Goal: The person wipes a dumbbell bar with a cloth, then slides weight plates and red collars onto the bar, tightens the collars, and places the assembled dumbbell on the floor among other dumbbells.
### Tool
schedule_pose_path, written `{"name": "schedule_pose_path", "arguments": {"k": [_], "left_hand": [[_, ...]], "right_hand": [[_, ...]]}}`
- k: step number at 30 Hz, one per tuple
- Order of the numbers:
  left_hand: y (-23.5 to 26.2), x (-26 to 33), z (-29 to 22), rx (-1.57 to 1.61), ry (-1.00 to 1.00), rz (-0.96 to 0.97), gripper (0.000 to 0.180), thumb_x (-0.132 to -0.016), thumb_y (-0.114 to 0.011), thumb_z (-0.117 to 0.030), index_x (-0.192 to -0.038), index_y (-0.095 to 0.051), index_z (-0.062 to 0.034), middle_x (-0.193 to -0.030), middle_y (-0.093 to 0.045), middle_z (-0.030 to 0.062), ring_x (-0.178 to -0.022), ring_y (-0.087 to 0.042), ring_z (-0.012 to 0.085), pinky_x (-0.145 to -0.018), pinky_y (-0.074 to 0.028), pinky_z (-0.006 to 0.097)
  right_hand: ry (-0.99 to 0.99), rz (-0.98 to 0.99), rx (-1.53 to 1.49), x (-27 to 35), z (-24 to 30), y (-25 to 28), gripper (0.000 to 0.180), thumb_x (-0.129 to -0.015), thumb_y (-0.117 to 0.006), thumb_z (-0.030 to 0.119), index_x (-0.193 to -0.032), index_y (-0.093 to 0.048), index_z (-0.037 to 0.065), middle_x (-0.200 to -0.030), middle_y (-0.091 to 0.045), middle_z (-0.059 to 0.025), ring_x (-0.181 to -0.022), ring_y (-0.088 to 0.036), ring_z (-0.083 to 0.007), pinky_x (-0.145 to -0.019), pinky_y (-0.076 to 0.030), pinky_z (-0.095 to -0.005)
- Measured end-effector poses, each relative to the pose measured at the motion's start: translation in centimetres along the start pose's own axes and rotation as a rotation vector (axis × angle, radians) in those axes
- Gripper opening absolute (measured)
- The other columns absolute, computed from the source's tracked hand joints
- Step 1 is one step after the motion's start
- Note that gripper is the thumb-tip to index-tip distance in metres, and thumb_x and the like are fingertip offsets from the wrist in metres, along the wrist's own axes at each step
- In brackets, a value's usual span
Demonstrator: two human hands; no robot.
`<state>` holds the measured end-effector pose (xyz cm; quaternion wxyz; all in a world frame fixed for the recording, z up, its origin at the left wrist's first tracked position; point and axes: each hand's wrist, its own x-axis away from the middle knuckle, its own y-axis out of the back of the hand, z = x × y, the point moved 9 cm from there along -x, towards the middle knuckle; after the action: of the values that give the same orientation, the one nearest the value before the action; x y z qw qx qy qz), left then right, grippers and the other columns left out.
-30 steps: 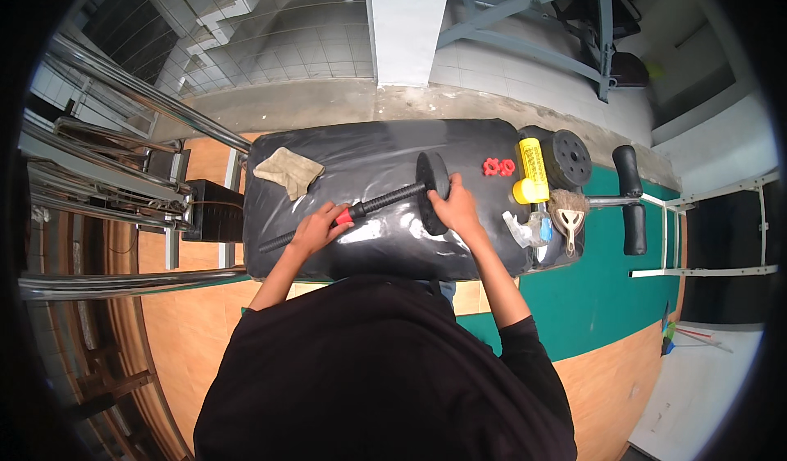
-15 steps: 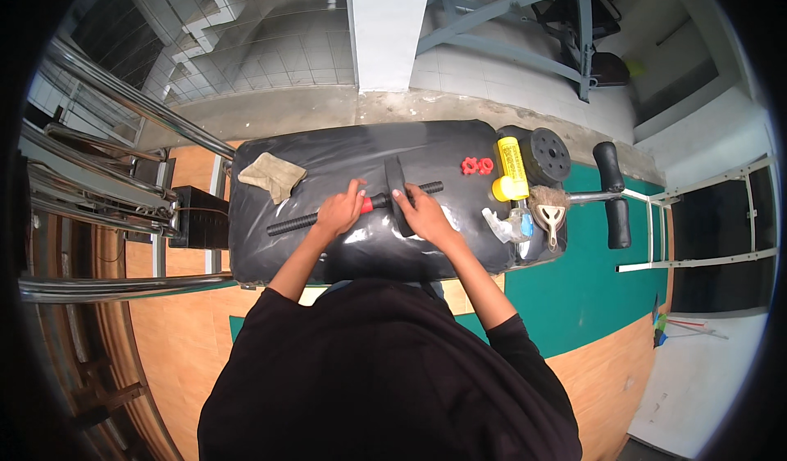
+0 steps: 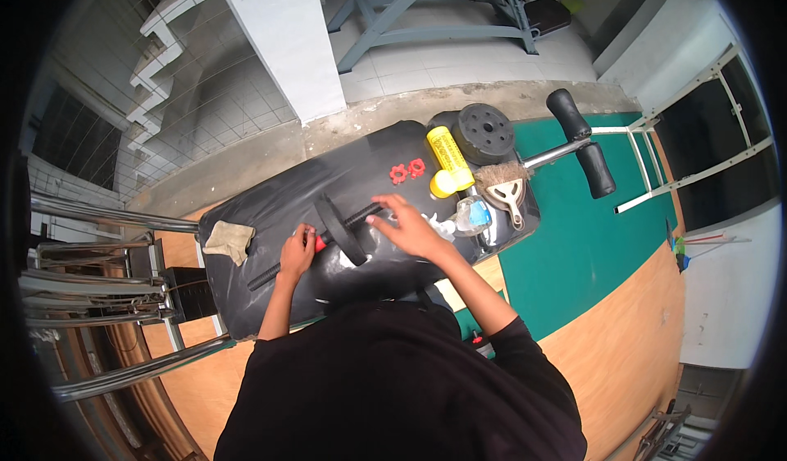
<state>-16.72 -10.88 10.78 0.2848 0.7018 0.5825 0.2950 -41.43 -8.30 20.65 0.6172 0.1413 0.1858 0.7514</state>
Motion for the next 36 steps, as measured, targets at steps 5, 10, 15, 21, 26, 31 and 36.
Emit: {"name": "schedule_pose_path", "arguments": {"k": [5,10,15,21,26,31,36], "left_hand": [[-0.4,-0.5,0.1,-0.079,0.099,0.019,0.023,-0.088,-0.052,-0.031,-0.093,-0.057,-0.0086,-0.069,-0.063,0.0130,-0.070,-0.061,0.0357,-0.065,-0.046,0.043],[-0.7,-0.8,-0.3,-0.138,0.212,0.037,0.026,-0.088,-0.051,-0.032,-0.092,-0.059,-0.0074,-0.071,-0.064,0.0139,-0.071,-0.062,0.0353,-0.066,-0.047,0.043],[-0.3,-1.3,-0.8,-0.166,0.231,0.006,0.027,-0.088,-0.051,-0.031,-0.089,-0.061,-0.0059,-0.070,-0.063,0.0161,-0.070,-0.061,0.0375,-0.065,-0.047,0.045],[-0.1,-1.9,-1.0,-0.193,0.198,-0.007,0.028,-0.087,-0.050,-0.031,-0.088,-0.062,-0.0051,-0.072,-0.063,0.0183,-0.070,-0.060,0.0396,-0.064,-0.046,0.046],[-0.4,-2.0,0.5,-0.210,0.259,0.068,0.030,-0.085,-0.050,-0.030,-0.081,-0.062,-0.0031,-0.073,-0.061,0.0207,-0.071,-0.059,0.0408,-0.065,-0.046,0.046],[-1.1,-1.7,2.3,-0.117,0.210,0.092,0.030,-0.084,-0.049,-0.030,-0.079,-0.061,-0.0018,-0.074,-0.061,0.0220,-0.073,-0.058,0.0412,-0.067,-0.046,0.046],[-1.6,-1.7,4.2,-0.045,0.132,0.133,0.029,-0.084,-0.046,-0.027,-0.079,-0.060,-0.0023,-0.076,-0.061,0.0225,-0.077,-0.058,0.0417,-0.070,-0.045,0.047]], "right_hand": [[-0.144,-0.360,0.319,-3.4,-10.4,14.5,0.032,-0.083,-0.061,0.013,-0.111,-0.051,0.000,-0.110,-0.054,-0.0204,-0.103,-0.053,-0.0357,-0.089,-0.042,-0.0403],[-0.461,-0.128,0.857,-6.6,-21.0,22.3,0.082,-0.061,-0.080,0.017,-0.129,-0.037,0.005,-0.125,-0.047,-0.0164,-0.120,-0.041,-0.0371,-0.096,-0.039,-0.0439],[-0.375,0.155,1.132,-8.7,-24.1,22.1,0.116,-0.046,-0.088,0.037,-0.137,-0.025,-0.001,-0.132,-0.043,-0.0162,-0.125,-0.037,-0.0325,-0.100,-0.035,-0.0431],[-0.234,0.142,1.018,-9.5,-22.2,23.6,0.081,-0.050,-0.081,0.030,-0.113,-0.038,0.001,-0.111,-0.050,-0.0166,-0.114,-0.044,-0.0341,-0.107,-0.027,-0.0448],[-0.282,-0.193,0.666,-8.9,-17.7,26.7,0.055,-0.060,-0.070,0.025,-0.098,-0.038,0.003,-0.100,-0.049,-0.0207,-0.101,-0.048,-0.0368,-0.092,-0.037,-0.0425],[-0.355,-0.340,-0.079,-5.8,-13.2,23.6,0.073,-0.073,-0.061,0.021,-0.132,-0.025,-0.004,-0.094,-0.060,-0.0143,-0.087,-0.058,-0.0221,-0.083,-0.045,-0.0329],[-0.415,-0.229,-0.401,-4.9,-7.5,15.3,0.086,-0.078,-0.057,0.021,-0.141,-0.008,-0.011,-0.086,-0.062,-0.0067,-0.088,-0.056,-0.0133,-0.089,-0.040,-0.0248]]}}
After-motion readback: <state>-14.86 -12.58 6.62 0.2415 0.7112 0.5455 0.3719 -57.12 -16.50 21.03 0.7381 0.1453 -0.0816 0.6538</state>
